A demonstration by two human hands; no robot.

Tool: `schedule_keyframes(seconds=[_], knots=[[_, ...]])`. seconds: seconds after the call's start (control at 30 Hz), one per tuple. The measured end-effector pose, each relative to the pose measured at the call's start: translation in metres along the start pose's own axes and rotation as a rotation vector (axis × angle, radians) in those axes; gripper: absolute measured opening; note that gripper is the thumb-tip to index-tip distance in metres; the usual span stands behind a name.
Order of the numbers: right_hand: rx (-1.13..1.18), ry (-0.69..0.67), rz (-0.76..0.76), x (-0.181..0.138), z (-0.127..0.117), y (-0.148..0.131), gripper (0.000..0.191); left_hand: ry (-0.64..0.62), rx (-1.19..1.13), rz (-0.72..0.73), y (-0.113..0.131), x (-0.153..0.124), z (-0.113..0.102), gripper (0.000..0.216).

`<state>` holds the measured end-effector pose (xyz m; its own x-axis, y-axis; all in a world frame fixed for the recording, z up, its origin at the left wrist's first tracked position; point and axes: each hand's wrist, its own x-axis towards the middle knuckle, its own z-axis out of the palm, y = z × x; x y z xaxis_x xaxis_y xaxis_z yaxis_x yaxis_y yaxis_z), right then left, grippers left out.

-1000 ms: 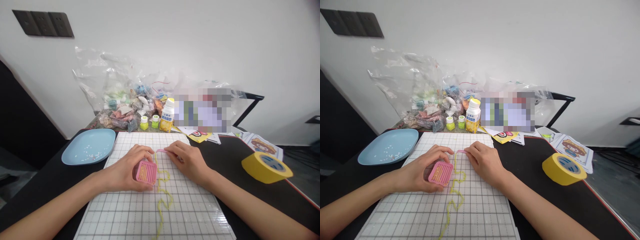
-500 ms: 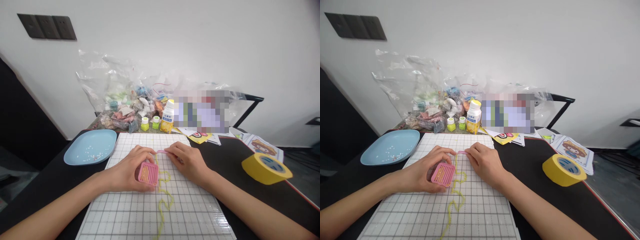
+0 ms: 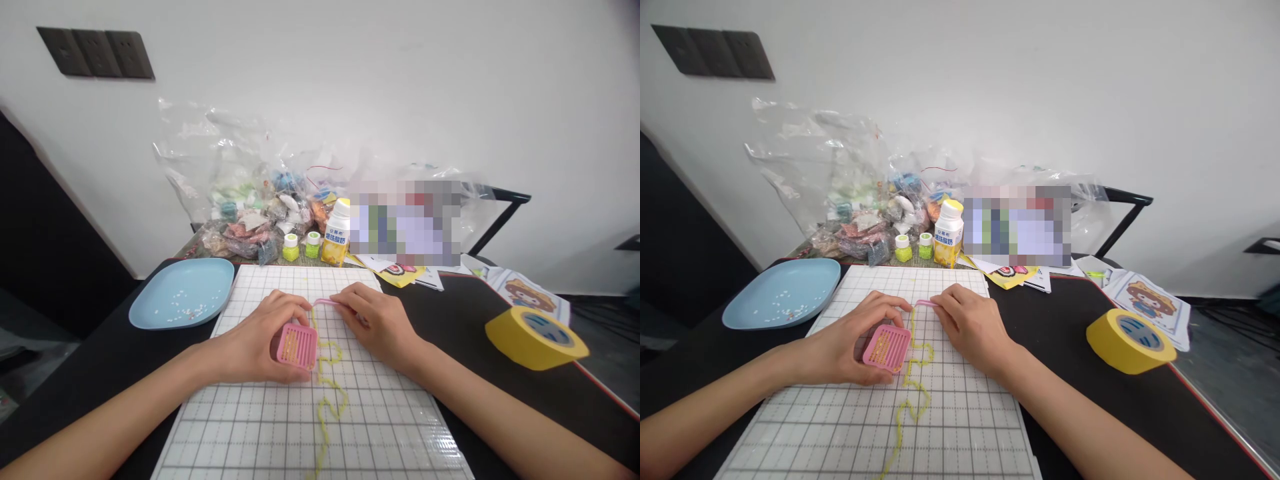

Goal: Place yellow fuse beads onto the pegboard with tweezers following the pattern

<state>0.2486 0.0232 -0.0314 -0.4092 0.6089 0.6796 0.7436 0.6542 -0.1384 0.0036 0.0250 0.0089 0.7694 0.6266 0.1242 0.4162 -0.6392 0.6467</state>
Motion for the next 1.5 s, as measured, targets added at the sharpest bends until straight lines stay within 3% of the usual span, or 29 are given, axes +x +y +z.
schedule_keyframes(seconds=[0.3,0.5,0.73,1.5], knots=[[0.003,0.061,-0.004,0.000,-0.001,-0.001,0.015,0.016,-0.019,-0.001,-0.004,-0.002,0.001,0.046],[0.136,0.132,-0.075,0.002,-0.007,-0.008,0.014,0.116,-0.039,-0.020,-0.005,-0.003,0.003,0.044],[0.213,0.041,-0.166,0.002,-0.008,-0.021,0.015,0.197,0.018,-0.068,-0.002,-0.003,0.005,0.040],[0.215,-0.006,-0.149,0.003,-0.003,-0.023,0.018,0.171,0.046,-0.035,-0.001,0.000,0.005,0.040]])
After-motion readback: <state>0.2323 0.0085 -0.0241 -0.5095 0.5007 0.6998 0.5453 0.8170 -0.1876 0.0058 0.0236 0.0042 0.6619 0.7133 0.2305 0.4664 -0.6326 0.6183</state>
